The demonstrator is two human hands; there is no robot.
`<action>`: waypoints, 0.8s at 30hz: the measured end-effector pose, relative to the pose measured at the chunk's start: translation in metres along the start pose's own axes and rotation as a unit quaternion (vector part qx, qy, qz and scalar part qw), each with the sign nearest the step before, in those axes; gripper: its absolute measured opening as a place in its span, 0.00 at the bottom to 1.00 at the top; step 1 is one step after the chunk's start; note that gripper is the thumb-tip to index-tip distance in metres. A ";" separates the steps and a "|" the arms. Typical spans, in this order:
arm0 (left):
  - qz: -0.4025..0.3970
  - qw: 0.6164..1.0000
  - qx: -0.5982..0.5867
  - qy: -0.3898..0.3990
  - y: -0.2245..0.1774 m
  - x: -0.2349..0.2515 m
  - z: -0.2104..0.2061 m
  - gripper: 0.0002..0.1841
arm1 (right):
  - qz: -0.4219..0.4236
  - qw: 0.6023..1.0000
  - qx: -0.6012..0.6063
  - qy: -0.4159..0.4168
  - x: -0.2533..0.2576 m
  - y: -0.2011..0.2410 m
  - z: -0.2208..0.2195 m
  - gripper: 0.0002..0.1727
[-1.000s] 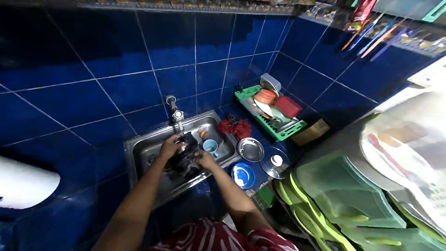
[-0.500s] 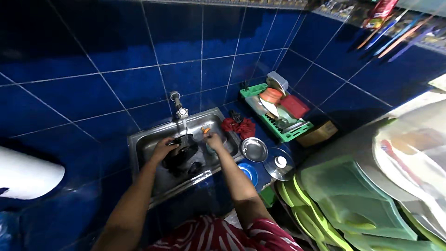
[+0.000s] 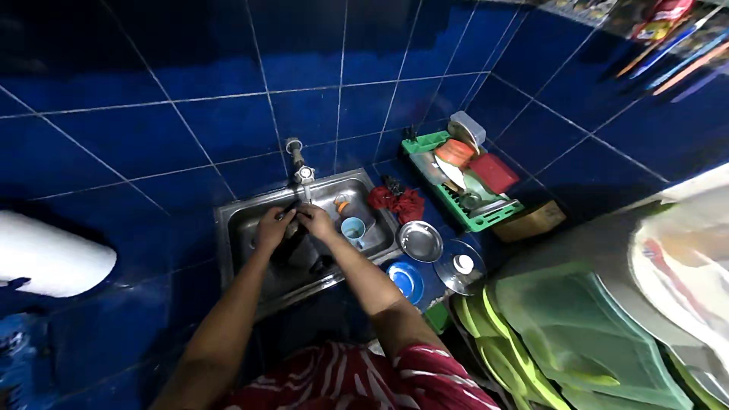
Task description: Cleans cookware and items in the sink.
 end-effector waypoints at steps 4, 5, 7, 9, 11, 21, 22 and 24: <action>-0.059 0.997 -0.052 -0.002 0.013 -0.012 0.010 0.20 | -0.094 0.993 0.072 0.003 -0.001 -0.010 0.004 0.21; -0.067 0.996 -0.058 0.000 0.015 -0.014 0.012 0.19 | -0.072 0.997 0.039 0.005 -0.002 -0.005 0.002 0.20; -0.066 0.996 -0.066 0.000 0.023 -0.018 0.017 0.18 | 0.002 1.000 -0.003 -0.003 -0.005 0.004 -0.003 0.15; -0.059 0.995 -0.083 -0.006 0.035 -0.024 0.023 0.18 | -0.013 0.998 0.062 -0.015 -0.004 -0.005 -0.002 0.13; -0.071 0.991 -0.114 -0.013 0.046 -0.027 0.028 0.18 | -0.063 0.985 0.156 -0.028 0.001 -0.020 0.005 0.12; -0.060 0.972 -0.218 -0.070 0.063 -0.036 0.043 0.16 | -0.164 0.973 0.149 0.066 -0.009 -0.009 0.003 0.23; -0.051 0.970 -0.225 -0.081 0.063 -0.037 0.045 0.16 | -0.140 0.972 0.180 0.060 -0.007 -0.008 0.002 0.22; -0.044 0.969 -0.225 -0.091 0.068 -0.039 0.044 0.17 | -0.137 0.966 0.208 0.065 -0.002 -0.018 -0.003 0.21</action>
Point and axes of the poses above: each hand's wrist, its own x-axis towards the middle knuckle, its own z-axis out of the back of the hand, y = z × x, the point moved 3 cm from there along x, towards the middle knuckle, and after that the axes turned 15 degrees about y, right-handed, at the moved point
